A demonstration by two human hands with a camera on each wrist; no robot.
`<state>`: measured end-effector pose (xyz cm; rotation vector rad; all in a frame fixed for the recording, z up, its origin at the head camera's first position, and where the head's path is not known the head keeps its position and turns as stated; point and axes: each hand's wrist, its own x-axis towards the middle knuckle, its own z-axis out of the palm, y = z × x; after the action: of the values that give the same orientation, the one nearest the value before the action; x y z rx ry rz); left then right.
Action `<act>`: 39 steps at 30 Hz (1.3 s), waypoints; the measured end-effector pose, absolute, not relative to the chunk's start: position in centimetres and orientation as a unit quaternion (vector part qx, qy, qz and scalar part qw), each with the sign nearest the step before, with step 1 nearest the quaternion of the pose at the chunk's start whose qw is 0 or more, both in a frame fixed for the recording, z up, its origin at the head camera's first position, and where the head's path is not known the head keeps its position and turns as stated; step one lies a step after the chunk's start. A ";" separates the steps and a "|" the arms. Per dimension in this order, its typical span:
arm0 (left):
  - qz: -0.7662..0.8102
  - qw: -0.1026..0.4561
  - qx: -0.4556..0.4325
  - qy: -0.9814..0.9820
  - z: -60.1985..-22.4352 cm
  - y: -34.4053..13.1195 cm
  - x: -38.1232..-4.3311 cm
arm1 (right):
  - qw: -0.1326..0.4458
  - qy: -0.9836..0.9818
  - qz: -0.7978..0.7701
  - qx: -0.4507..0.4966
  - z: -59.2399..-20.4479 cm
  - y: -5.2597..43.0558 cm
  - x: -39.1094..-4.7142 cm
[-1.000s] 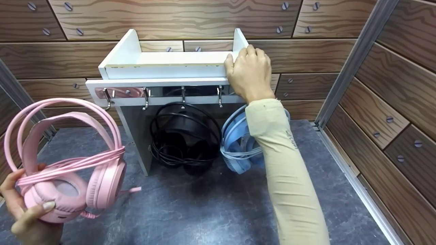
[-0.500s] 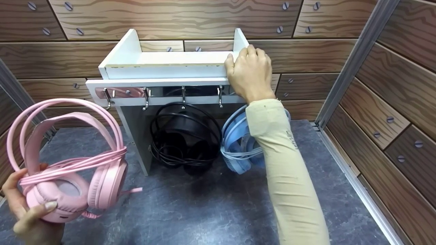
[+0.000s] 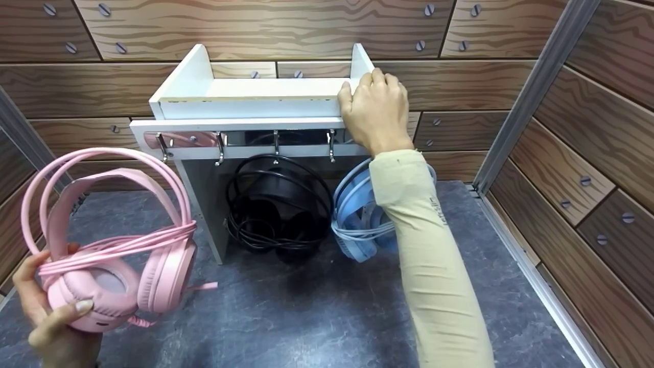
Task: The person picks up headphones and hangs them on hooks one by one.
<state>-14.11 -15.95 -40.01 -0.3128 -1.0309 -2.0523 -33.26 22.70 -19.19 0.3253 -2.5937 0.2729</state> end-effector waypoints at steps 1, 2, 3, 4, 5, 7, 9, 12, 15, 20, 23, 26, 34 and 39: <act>-0.810 0.401 -0.125 -0.409 -40.0 -15.9 -14.1 | 0.254 -0.954 0.101 0.120 -19.2 22.7 -33.3; -0.809 0.402 -0.126 -0.410 -40.1 -15.9 -14.2 | 0.254 -0.954 0.101 0.120 -19.2 22.7 -33.2; -0.809 0.402 -0.126 -0.410 -40.1 -15.9 -14.2 | 0.254 -0.954 0.101 0.120 -19.2 22.7 -33.3; -0.809 0.402 -0.127 -0.410 -40.2 -15.9 -14.2 | 0.255 -0.954 0.101 0.120 -19.2 22.7 -33.3; -0.810 0.401 -0.127 -0.409 -40.2 -15.9 -14.2 | 0.256 -0.954 0.102 0.120 -19.2 22.6 -33.3; -0.810 0.400 -0.124 -0.410 -40.2 -15.8 -14.2 | 0.258 -0.953 0.102 0.121 -19.3 22.6 -33.3; -0.812 0.396 -0.120 -0.411 -40.3 -15.8 -14.1 | 0.261 -0.952 0.103 0.121 -19.3 22.6 -33.3; -0.814 0.390 -0.112 -0.415 -40.2 -15.7 -14.0 | 0.264 -0.952 0.103 0.120 -19.3 22.6 -33.3; -0.816 0.385 -0.111 -0.418 -40.3 -15.6 -14.0 | 0.264 -0.951 0.103 0.121 -19.4 22.6 -33.2; -0.808 0.386 -0.116 -0.430 -40.8 -15.4 -14.2 | 0.262 -0.952 0.104 0.119 -19.4 22.6 -33.2; -0.803 0.388 -0.124 -0.436 -41.1 -15.3 -14.4 | 0.261 -0.952 0.104 0.119 -19.4 22.6 -33.2; -0.799 0.386 -0.121 -0.446 -41.2 -15.3 -14.4 | 0.261 -0.952 0.103 0.120 -19.4 22.5 -33.2; -0.791 0.375 -0.105 -0.472 -41.4 -15.3 -14.6 | 0.258 -0.953 0.103 0.120 -19.3 22.6 -33.2; -0.780 0.375 -0.131 -0.484 -42.1 -15.5 -15.0 | 0.257 -0.953 0.105 0.120 -19.2 22.7 -33.3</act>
<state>-15.01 -15.52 -42.14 -0.3349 -1.2398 -1.9963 -33.27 22.70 -19.24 0.3263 -2.5851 0.2851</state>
